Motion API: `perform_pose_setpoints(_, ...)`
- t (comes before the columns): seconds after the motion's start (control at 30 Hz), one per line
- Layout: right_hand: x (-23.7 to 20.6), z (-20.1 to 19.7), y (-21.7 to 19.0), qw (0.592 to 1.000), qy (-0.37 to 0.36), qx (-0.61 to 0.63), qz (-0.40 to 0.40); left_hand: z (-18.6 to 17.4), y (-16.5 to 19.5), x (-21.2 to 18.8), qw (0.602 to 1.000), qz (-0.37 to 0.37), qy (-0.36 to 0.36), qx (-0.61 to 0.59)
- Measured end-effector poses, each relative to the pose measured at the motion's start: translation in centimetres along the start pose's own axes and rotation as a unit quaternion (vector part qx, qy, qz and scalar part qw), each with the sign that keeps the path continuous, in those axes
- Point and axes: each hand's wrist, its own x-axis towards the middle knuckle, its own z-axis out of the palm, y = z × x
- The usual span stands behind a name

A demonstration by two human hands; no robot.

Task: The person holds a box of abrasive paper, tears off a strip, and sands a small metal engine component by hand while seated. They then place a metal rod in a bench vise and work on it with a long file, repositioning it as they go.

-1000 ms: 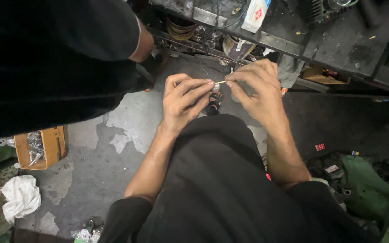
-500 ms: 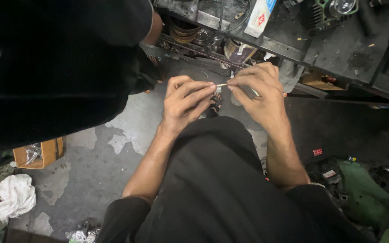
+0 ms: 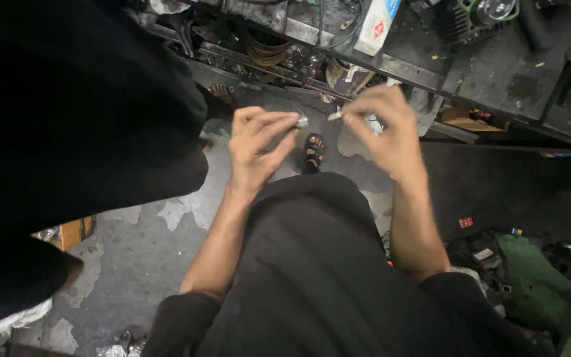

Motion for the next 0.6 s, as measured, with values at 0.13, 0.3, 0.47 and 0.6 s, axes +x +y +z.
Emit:
perform_pose_setpoints(0.13,2.0,-0.8,7.0,0.993,0.096,-0.070,0.019,-0.2,-0.7,-0.8,0.998,-0.046,0.021,-0.031)
perform_pose_setpoints(0.3,4.7,-1.5,14.0,0.975,0.185,-0.069,0.100,-0.5,-1.1,-2.4,0.996,-0.079,0.001,-0.027)
perform_pose_setpoints(0.47,7.0,-1.3,15.7,0.975,0.174,-0.125,0.062,-0.8,-0.7,-3.3,0.993,-0.108,0.007,-0.035)
perform_pose_setpoints(0.6,7.8,-1.0,15.5,0.975,0.167,-0.146,0.016,-1.2,-0.1,-3.4,0.993,-0.114,0.016,-0.031)
